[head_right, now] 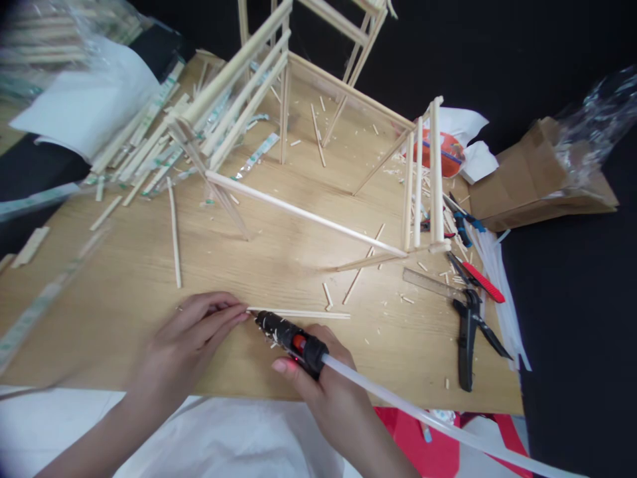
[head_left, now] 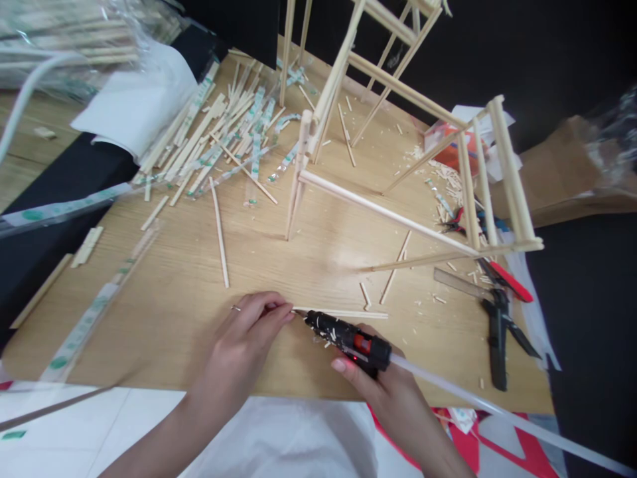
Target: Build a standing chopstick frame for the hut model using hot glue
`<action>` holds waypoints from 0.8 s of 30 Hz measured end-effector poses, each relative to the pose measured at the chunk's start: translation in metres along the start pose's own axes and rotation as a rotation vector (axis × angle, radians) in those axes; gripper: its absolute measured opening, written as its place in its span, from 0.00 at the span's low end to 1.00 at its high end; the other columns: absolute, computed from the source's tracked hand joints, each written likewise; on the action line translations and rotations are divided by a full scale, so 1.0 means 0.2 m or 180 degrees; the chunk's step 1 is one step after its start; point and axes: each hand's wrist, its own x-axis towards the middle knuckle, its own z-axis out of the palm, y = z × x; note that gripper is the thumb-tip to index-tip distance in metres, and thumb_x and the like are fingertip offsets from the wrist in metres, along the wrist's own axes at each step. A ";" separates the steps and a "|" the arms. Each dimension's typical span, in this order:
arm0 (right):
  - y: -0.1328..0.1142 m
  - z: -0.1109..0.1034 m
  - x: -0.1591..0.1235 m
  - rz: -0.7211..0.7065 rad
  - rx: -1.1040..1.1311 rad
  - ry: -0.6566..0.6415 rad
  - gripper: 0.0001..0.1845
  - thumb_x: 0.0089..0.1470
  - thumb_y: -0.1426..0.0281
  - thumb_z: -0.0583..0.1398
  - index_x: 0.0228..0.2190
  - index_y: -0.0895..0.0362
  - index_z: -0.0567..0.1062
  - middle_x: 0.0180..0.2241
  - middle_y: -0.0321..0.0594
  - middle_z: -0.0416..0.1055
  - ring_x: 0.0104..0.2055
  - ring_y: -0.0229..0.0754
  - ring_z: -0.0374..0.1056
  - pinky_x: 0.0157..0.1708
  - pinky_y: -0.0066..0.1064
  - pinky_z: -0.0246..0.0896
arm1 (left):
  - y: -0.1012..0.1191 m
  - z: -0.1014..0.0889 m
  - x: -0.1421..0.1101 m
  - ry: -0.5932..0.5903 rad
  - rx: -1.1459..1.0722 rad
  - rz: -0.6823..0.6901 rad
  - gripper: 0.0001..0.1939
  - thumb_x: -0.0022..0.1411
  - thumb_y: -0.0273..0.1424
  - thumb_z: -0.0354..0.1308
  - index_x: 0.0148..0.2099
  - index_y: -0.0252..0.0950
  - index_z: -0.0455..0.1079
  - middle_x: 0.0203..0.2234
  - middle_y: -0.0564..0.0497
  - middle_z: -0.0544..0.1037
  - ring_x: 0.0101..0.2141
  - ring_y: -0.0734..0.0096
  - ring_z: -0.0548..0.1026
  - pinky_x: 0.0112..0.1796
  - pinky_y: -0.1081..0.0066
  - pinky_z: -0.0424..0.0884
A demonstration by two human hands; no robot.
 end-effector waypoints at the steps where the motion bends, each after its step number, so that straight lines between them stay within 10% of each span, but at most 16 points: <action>1: 0.00 0.00 0.00 -0.0007 -0.0003 0.0004 0.14 0.58 0.56 0.58 0.34 0.54 0.68 0.32 0.34 0.68 0.36 0.40 0.64 0.35 0.28 0.57 | 0.00 0.00 0.00 -0.0012 0.0016 0.0009 0.11 0.66 0.24 0.53 0.48 0.40 0.68 0.43 0.50 0.70 0.43 0.69 0.69 0.43 0.69 0.70; 24: 0.01 -0.02 0.01 -0.0096 -0.0024 -0.0051 0.13 0.59 0.56 0.58 0.36 0.54 0.70 0.35 0.36 0.70 0.39 0.42 0.66 0.37 0.29 0.59 | 0.01 -0.01 0.00 -0.0035 0.0096 0.0052 0.12 0.65 0.21 0.53 0.48 0.37 0.69 0.42 0.50 0.72 0.42 0.69 0.69 0.43 0.68 0.69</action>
